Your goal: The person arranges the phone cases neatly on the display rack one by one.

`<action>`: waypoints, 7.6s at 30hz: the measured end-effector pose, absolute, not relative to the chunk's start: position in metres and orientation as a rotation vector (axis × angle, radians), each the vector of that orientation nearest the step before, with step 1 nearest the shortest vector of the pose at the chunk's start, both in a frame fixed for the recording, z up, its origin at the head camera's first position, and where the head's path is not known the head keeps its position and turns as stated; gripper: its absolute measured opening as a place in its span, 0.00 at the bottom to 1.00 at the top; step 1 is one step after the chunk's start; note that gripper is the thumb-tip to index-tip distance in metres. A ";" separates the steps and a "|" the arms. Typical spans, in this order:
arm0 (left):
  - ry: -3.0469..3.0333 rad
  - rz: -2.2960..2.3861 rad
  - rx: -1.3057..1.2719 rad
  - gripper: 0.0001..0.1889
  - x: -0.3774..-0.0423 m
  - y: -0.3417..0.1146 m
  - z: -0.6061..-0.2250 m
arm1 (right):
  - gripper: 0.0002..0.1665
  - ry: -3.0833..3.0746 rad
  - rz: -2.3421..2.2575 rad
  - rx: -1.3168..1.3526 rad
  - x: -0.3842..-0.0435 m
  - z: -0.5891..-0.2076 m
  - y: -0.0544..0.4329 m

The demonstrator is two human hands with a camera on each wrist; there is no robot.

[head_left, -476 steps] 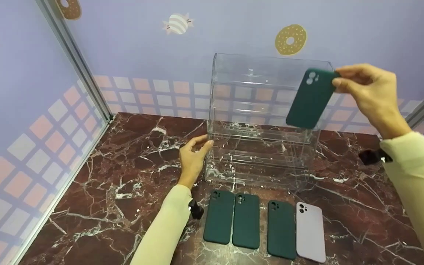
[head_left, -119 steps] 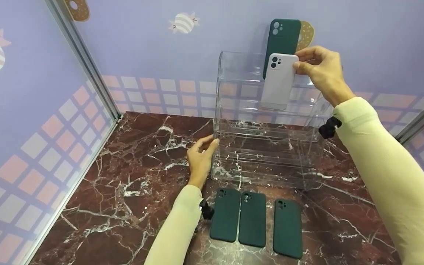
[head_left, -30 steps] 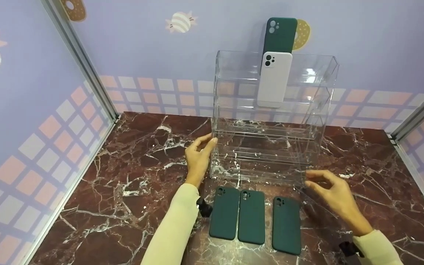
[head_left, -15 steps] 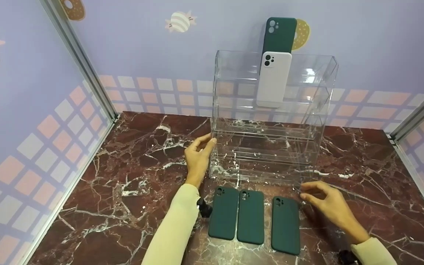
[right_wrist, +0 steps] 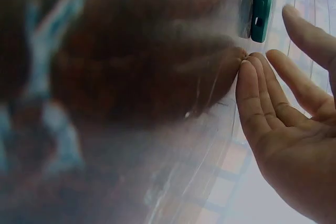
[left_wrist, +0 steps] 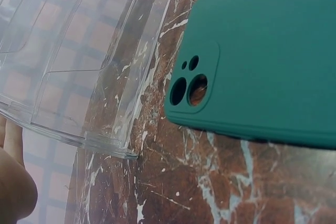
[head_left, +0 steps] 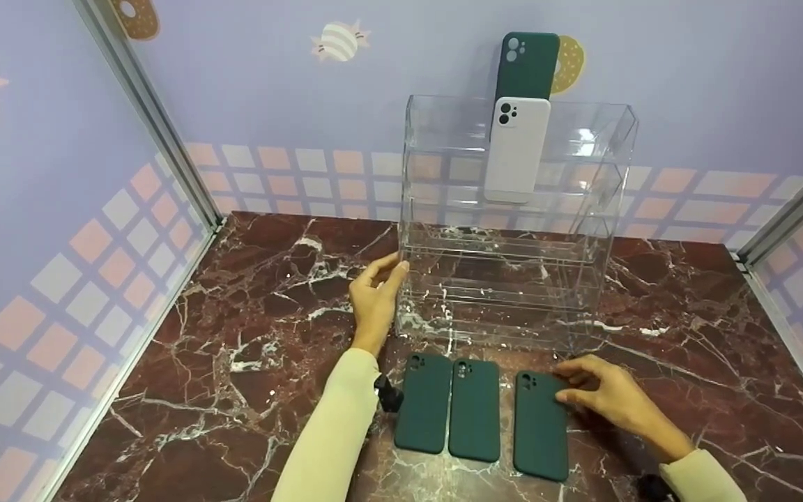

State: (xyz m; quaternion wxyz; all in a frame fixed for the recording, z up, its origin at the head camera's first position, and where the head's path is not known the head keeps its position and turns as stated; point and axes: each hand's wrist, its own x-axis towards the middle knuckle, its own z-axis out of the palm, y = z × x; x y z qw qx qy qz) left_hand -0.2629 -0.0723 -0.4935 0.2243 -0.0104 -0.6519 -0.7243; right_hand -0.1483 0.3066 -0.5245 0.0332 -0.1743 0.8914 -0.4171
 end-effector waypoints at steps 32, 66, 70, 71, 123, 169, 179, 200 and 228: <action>-1.817 -1.990 -0.018 0.13 -0.263 -0.073 -0.495 | 0.24 2.712 -1.235 -0.512 -0.147 -0.525 0.301; -1.826 -1.986 -0.006 0.13 -0.263 -0.074 -0.494 | 0.17 2.789 -1.716 -0.455 -0.148 -0.476 0.301; -1.818 -2.001 -0.009 0.13 -0.263 -0.074 -0.495 | 0.16 2.825 -1.776 -0.488 -0.155 -0.466 0.297; -1.818 -2.002 -0.008 0.13 -0.263 -0.074 -0.496 | 0.17 2.816 -1.804 -0.498 -0.157 -0.462 0.295; -1.839 -1.948 0.022 0.13 -0.263 -0.073 -0.495 | 0.15 2.870 -2.232 -0.657 -0.278 -0.320 0.256; -1.819 -1.959 0.015 0.14 -0.262 -0.073 -0.494 | 0.13 2.835 -2.043 -0.464 -0.325 -0.325 0.232; -1.834 -1.969 0.000 0.14 -0.262 -0.074 -0.495 | 0.14 2.816 -2.019 -0.426 -0.327 -0.330 0.231; -1.821 -1.956 0.010 0.15 -0.263 -0.072 -0.495 | 0.17 2.855 -2.024 -0.537 -0.328 -0.337 0.232; -1.808 -1.949 0.002 0.13 -0.262 -0.073 -0.496 | 0.20 2.977 -1.908 -0.579 -0.283 -0.357 0.234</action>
